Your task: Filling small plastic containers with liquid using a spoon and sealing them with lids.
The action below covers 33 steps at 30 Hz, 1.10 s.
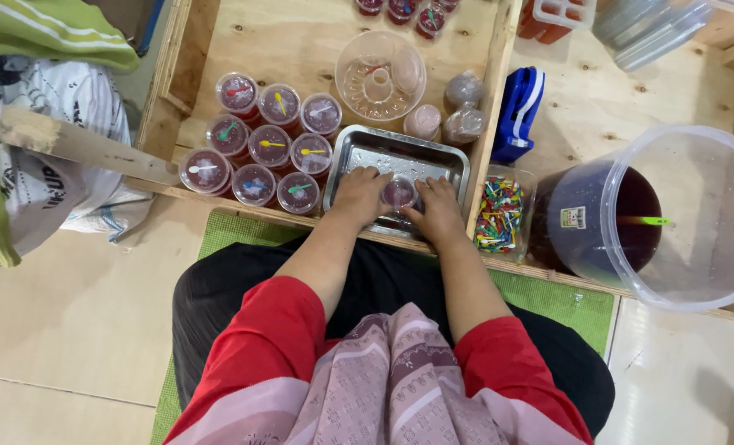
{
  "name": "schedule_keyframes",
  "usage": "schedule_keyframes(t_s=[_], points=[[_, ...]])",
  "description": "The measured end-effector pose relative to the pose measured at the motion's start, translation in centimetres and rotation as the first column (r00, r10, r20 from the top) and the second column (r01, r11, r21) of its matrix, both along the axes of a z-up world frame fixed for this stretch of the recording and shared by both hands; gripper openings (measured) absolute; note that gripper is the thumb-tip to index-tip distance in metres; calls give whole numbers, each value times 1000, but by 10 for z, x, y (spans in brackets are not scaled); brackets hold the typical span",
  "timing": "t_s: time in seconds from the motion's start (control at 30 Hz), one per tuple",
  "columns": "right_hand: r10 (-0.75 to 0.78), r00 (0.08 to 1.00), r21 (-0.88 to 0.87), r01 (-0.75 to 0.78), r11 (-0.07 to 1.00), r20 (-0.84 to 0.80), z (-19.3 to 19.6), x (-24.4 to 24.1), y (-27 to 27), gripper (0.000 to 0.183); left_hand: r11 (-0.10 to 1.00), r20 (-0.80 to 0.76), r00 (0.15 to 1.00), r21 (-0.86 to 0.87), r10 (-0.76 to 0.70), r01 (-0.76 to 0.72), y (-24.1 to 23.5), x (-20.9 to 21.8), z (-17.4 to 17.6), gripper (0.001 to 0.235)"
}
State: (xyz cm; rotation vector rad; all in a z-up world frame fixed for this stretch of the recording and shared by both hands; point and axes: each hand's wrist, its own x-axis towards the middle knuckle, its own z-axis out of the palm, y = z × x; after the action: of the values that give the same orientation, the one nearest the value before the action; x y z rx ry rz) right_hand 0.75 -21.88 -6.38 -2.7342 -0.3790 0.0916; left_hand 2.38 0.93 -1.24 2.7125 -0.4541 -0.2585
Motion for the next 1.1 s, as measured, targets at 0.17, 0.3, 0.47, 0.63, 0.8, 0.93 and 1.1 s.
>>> schedule_keyframes(t_s=[0.17, 0.3, 0.47, 0.63, 0.8, 0.93, 1.1], points=[[25, 1000, -41, -25, 999, -8, 2, 6, 0, 74, 999, 6, 1000, 34, 0, 0, -2, 3, -1, 67], [49, 999, -30, -50, 998, -24, 8, 6, 0, 74, 1000, 61, 998, 20, 21, -22, -6, 2, -22, 63], [47, 999, -70, -47, 996, -6, 6, 0, 3, 74, 999, 105, 994, 41, 15, -20, -8, -4, -22, 64], [15, 999, -108, -11, 994, 39, 22, -15, 1, 76, 995, 41, 999, 102, 0, -4, -16, -26, 15, 68], [97, 995, -119, -96, 988, -2, 69, -33, -20, 65, 1000, 87, 996, -17, -1, 3, -30, -61, 47, 64], [105, 993, -49, -108, 993, -60, 93, -72, -64, 56, 994, 119, 988, -42, -97, 102, -38, -98, 53, 66], [-54, 999, 50, 54, 997, 1, 109, -121, -135, 46, 946, 237, 941, -157, -243, 284, -61, -131, 46, 58]])
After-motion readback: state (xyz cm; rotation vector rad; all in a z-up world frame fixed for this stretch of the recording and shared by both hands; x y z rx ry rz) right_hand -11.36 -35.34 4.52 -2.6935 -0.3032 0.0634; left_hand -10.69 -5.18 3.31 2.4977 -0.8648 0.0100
